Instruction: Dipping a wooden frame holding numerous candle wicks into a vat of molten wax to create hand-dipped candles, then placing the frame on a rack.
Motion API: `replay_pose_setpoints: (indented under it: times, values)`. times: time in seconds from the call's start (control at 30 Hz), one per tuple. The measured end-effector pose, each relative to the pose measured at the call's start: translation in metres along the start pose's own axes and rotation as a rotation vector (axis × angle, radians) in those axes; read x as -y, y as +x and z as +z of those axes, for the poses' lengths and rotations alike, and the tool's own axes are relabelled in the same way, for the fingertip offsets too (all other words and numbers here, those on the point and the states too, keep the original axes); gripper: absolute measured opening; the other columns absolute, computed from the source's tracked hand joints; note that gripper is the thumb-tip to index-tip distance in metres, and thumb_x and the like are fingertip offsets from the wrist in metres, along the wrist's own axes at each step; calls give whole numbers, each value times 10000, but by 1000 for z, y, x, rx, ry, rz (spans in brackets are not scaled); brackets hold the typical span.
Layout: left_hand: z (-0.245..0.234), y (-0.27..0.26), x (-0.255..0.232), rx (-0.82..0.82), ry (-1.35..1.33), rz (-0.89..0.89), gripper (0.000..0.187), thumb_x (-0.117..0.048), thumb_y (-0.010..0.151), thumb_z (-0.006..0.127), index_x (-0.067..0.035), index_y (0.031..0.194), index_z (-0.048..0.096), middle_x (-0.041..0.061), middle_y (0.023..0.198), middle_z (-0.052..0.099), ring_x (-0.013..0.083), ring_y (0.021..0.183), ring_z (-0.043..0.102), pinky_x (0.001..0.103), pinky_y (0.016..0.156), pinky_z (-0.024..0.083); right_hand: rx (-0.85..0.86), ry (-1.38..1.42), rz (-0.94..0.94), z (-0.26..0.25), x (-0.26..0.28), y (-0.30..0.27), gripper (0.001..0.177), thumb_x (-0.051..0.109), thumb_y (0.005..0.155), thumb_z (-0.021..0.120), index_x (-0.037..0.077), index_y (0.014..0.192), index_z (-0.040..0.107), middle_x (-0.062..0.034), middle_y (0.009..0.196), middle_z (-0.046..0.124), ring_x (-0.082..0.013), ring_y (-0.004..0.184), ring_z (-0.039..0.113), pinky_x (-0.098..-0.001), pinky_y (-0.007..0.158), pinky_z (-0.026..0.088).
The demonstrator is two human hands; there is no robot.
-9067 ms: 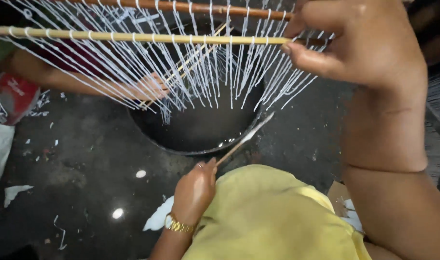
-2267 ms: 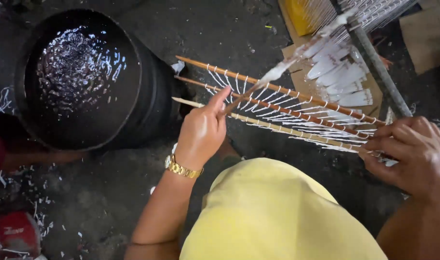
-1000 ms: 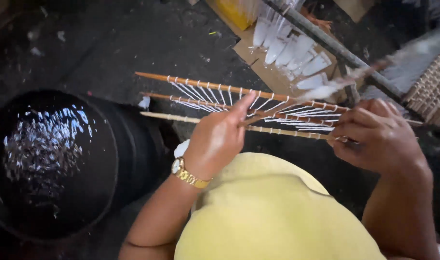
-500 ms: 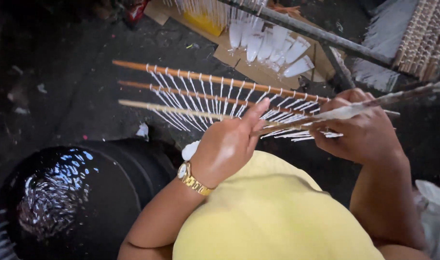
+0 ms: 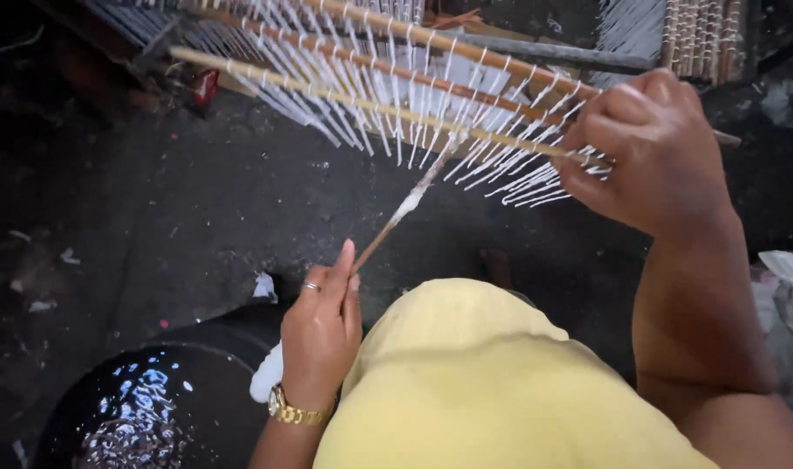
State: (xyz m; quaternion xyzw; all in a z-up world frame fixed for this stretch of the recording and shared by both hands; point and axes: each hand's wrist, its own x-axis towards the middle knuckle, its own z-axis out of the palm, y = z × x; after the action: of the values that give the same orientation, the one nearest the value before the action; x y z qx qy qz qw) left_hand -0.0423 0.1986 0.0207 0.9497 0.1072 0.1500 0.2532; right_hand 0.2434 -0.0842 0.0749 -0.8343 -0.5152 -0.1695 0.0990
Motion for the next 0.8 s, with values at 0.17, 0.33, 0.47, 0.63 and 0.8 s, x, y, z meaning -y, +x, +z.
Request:
replay_pose_setpoints:
  times: [0.17, 0.33, 0.47, 0.63, 0.8]
  values:
    - [7, 5, -3, -42, 37, 7, 474, -112, 1071, 550, -93, 1541, 488, 102, 995, 645, 250, 615, 575, 381, 466, 422, -65, 27, -11, 1, -8, -2, 130, 202, 1046, 887, 121, 1040, 785, -70, 1069, 709, -339, 1023, 639, -511, 1011, 475]
    - [9, 14, -8, -16, 40, -16, 456, -122, 1065, 547, -63, 1517, 515, 120, 997, 649, 288, 617, 595, 410, 474, 447, -55, 3, 13, -2, -11, -4, 122, 181, 1049, 886, 108, 1063, 788, -79, 1073, 707, -343, 1037, 632, -515, 1010, 472]
    - [15, 20, -11, -33, 20, 37, 450, -103, 1070, 571, -58, 1515, 519, 108, 956, 631, 227, 537, 522, 368, 447, 399, -38, -10, 40, -1, -18, -11, 127, 173, 1048, 899, 116, 1073, 788, -74, 1076, 686, -357, 1042, 603, -523, 999, 483]
    - [24, 14, -4, 30, -66, 46, 451, -113, 1075, 543, -44, 1519, 505, 102, 957, 648, 214, 586, 552, 363, 483, 427, -44, -1, 1, -5, -23, -13, 173, 189, 1106, 920, 72, 1116, 793, -125, 1089, 678, -383, 1048, 606, -547, 985, 475]
    - [63, 26, 11, 147, -61, -40, 480, -147, 1071, 498, -68, 1544, 476, 158, 1075, 671, 313, 638, 620, 427, 477, 447, -71, 2, 23, -17, -14, -9, 155, 142, 1102, 929, 62, 1108, 796, -108, 1087, 678, -365, 1012, 580, -522, 971, 454]
